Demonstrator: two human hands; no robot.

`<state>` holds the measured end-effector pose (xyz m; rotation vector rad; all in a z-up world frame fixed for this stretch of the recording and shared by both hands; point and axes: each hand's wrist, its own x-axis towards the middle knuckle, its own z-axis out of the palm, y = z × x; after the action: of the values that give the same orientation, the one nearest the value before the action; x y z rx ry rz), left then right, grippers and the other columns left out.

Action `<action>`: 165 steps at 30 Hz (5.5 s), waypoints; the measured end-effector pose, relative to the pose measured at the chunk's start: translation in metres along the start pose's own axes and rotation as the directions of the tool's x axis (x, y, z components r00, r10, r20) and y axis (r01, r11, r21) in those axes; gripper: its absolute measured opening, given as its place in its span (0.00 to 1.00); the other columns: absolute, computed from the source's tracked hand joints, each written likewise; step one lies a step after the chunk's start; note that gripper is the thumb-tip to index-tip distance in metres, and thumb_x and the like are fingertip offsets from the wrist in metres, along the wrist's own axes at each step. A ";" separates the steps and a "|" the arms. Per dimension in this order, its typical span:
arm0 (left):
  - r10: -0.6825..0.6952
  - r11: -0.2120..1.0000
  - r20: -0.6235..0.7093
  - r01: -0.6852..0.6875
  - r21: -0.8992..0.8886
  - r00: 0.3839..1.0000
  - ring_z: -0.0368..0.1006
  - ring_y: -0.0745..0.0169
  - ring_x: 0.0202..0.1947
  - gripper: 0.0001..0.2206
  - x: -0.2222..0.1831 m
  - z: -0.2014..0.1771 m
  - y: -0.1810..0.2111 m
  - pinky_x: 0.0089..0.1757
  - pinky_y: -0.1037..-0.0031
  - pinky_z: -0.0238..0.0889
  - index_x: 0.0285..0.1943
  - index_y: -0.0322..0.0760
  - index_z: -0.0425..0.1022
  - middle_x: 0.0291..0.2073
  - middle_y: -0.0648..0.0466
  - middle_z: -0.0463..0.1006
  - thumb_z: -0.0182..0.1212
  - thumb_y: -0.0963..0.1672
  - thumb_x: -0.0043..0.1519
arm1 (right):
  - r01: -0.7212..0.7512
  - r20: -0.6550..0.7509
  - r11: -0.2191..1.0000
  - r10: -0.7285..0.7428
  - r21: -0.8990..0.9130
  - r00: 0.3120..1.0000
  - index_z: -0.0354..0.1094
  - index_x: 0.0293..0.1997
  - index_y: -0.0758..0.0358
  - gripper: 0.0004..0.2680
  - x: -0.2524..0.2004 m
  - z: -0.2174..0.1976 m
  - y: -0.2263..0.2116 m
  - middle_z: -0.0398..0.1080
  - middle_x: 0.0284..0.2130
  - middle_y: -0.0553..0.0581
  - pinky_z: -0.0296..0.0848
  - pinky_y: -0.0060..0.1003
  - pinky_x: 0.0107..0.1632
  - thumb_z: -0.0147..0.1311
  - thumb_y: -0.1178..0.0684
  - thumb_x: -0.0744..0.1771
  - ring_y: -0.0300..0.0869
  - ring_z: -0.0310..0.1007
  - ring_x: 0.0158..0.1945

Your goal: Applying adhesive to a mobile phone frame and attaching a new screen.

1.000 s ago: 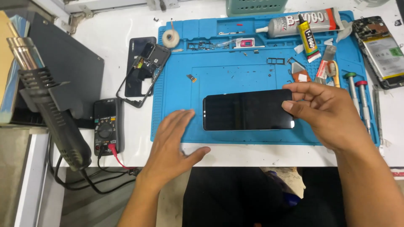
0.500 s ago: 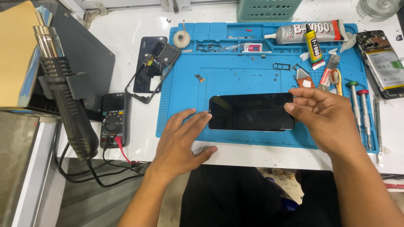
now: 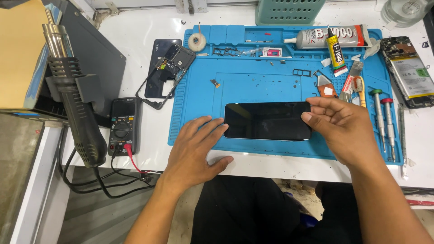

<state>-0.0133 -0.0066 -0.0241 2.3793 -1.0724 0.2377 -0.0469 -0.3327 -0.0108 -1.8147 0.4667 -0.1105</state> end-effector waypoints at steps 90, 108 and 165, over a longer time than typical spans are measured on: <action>0.196 0.971 -0.006 -0.193 0.139 0.981 0.71 0.38 0.56 0.12 0.040 -0.004 -0.012 0.53 0.50 0.63 0.52 0.35 0.80 0.53 0.48 0.78 0.57 0.47 0.68 | 0.247 0.116 0.780 -0.222 -0.575 0.968 0.77 0.52 0.62 0.15 0.001 0.004 0.002 0.75 0.25 0.52 0.70 0.41 0.48 0.70 0.50 0.62 0.41 0.74 0.44; -0.094 0.987 0.665 -0.017 0.159 0.741 0.64 0.45 0.55 0.27 0.122 -0.007 -0.017 0.51 0.56 0.61 0.53 0.37 0.73 0.53 0.47 0.69 0.76 0.56 0.54 | 0.175 0.392 0.603 0.250 -0.779 0.885 0.65 0.64 0.48 0.19 0.030 0.004 -0.052 0.61 0.59 0.54 0.64 0.54 0.61 0.60 0.45 0.66 0.52 0.61 0.64; -0.092 -0.454 0.221 0.157 -0.877 0.971 0.77 0.46 0.53 0.17 0.181 0.087 0.074 0.53 0.61 0.73 0.56 0.30 0.77 0.51 0.42 0.81 0.73 0.44 0.61 | 0.195 -0.105 0.963 -0.217 -0.186 0.970 0.76 0.39 0.57 0.08 -0.076 -0.034 -0.020 0.73 0.22 0.48 0.71 0.35 0.30 0.63 0.47 0.63 0.37 0.71 0.27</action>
<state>0.0492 -0.2100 -0.0054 0.6033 -0.3779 -0.6999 -0.1221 -0.3308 0.0304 -2.0346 0.3823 -0.3383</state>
